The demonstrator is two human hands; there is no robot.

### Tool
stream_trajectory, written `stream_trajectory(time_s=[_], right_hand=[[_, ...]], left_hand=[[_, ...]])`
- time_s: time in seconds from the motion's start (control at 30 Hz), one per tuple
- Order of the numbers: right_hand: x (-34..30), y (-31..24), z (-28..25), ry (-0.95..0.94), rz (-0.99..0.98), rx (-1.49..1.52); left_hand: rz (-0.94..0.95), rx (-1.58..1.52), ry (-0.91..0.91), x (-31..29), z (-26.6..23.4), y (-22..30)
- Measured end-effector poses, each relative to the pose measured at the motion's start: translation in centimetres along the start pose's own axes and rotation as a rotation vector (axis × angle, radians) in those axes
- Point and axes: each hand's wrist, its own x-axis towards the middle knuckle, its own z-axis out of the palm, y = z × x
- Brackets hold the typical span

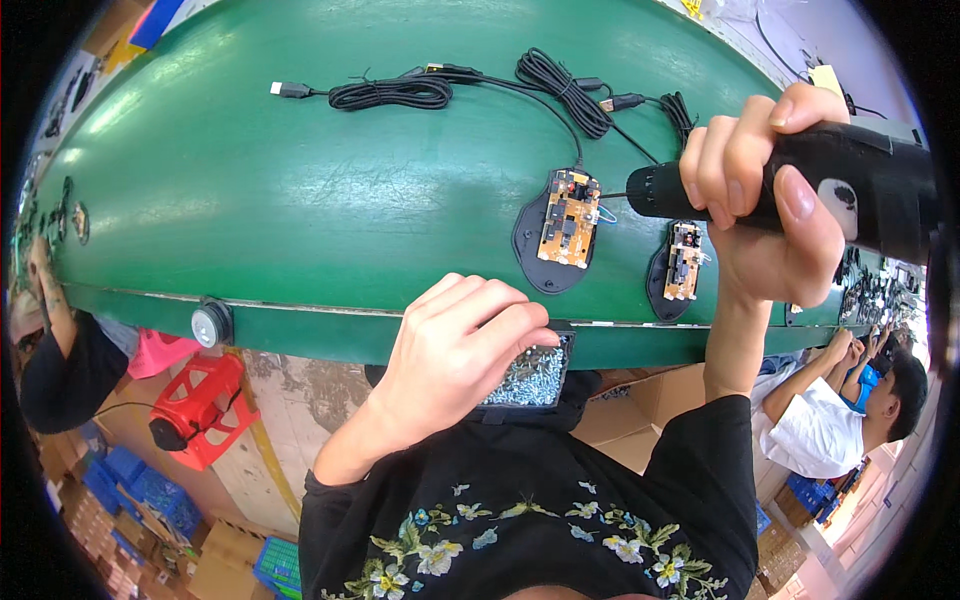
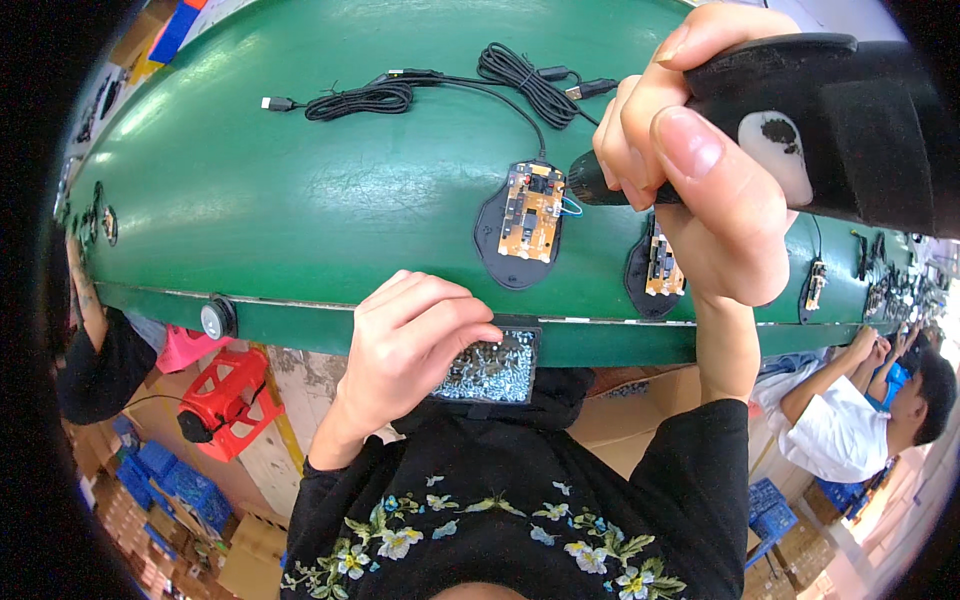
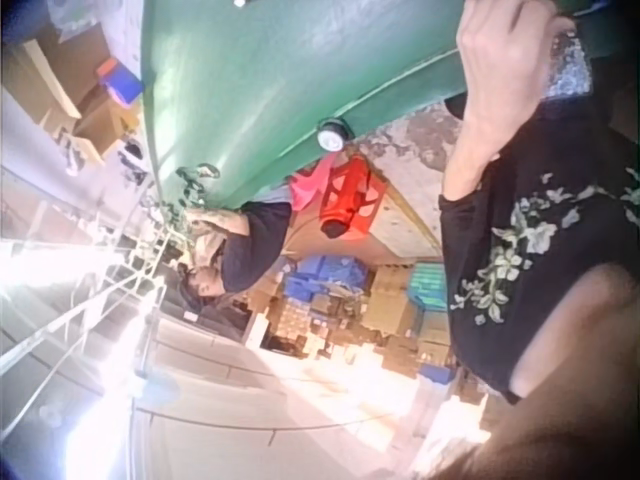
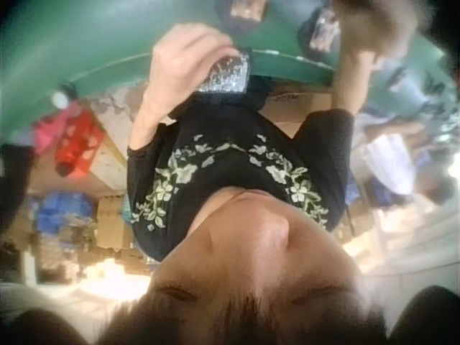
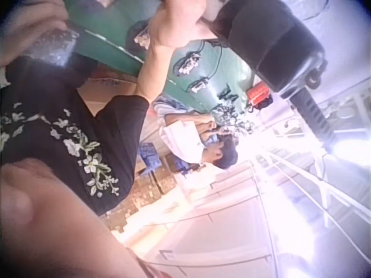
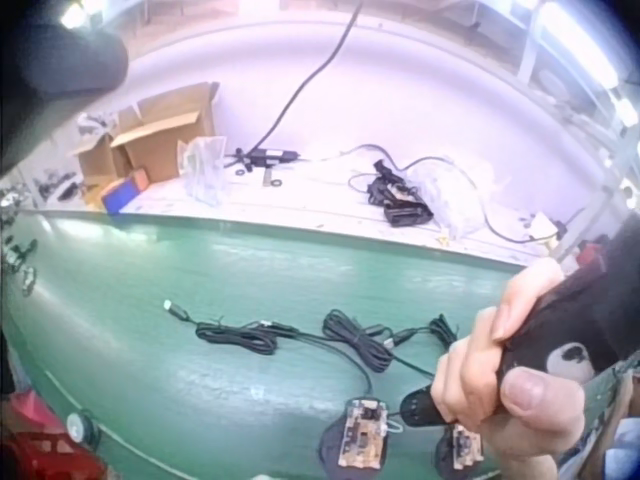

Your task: The person fastens screws onto a circuit board assembly using an electric screwdriver.

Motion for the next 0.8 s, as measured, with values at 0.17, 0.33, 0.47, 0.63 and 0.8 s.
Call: stream_trajectory(time_s=[0.17,0.33,0.47,0.63,0.8], right_hand=[[-0.4,-0.6,-0.4,0.018,0.032,0.002],[-0.5,-0.5,-1.1,0.001,0.048,-0.018],[-0.6,-0.9,-1.4,0.020,0.056,-0.024],[-0.8,-1.1,-2.0,-0.002,0.041,-0.034],[-0.6,-0.7,-1.6,-0.013,0.093,-0.048]], left_hand=[[-0.001,0.056,0.000,0.3,-0.1,-0.4],[0.012,0.113,-0.001,0.8,0.1,-0.7],[-0.012,0.202,-0.075,1.6,0.1,-0.5],[-0.036,0.246,-0.055,2.1,0.9,-0.6],[-0.063,0.272,-0.097,2.6,1.0,-0.4]])
